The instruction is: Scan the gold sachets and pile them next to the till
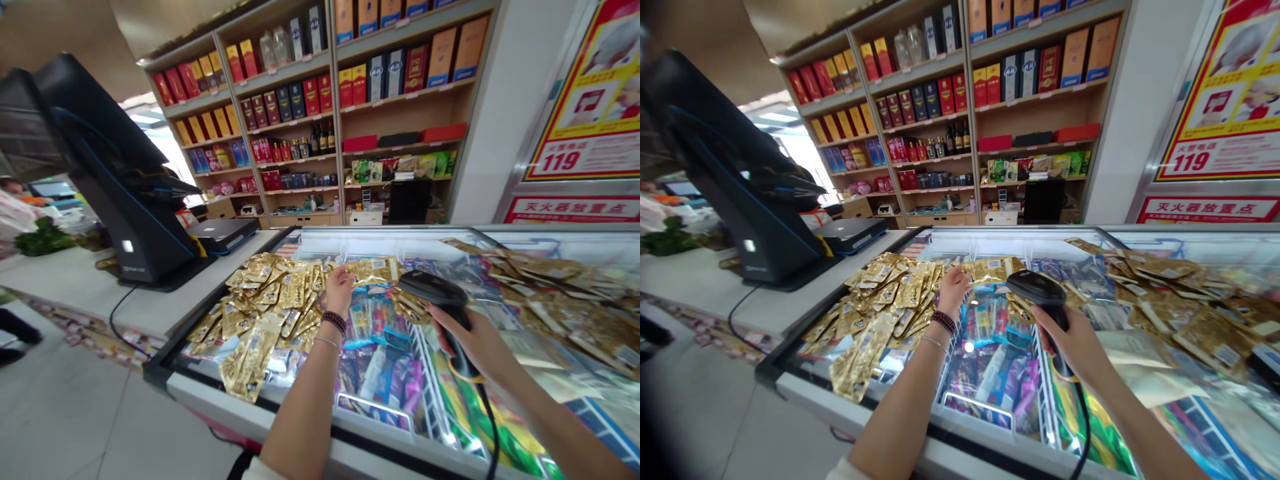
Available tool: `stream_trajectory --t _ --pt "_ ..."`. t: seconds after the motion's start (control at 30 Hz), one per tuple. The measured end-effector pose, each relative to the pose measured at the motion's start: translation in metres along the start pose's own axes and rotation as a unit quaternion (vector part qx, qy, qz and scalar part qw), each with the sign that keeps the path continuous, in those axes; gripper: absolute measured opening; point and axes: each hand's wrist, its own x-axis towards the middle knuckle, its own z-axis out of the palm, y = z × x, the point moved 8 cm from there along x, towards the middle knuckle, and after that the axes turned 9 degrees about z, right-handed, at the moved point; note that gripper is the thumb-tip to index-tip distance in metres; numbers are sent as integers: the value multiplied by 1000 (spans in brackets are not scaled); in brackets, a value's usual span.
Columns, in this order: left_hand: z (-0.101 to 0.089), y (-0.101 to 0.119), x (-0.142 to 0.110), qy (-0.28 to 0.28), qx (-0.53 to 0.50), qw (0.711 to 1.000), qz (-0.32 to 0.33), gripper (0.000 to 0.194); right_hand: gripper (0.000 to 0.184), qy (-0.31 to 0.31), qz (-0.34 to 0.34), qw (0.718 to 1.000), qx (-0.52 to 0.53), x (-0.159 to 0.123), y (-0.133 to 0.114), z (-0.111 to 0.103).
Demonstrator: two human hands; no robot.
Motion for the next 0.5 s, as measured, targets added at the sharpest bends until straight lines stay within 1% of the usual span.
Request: stream_trajectory --t 0.13,0.27,0.5 --pt "1 2 -1 -1 -1 1000 1 32 55 2 -8 1000 -24 0 2 1" --pt "1 5 -2 9 2 1000 3 34 55 7 -7 999 -41 1 4 -1" --pt "0 5 -1 11 21 1000 7 35 56 10 -7 1000 -27 0 1 1"
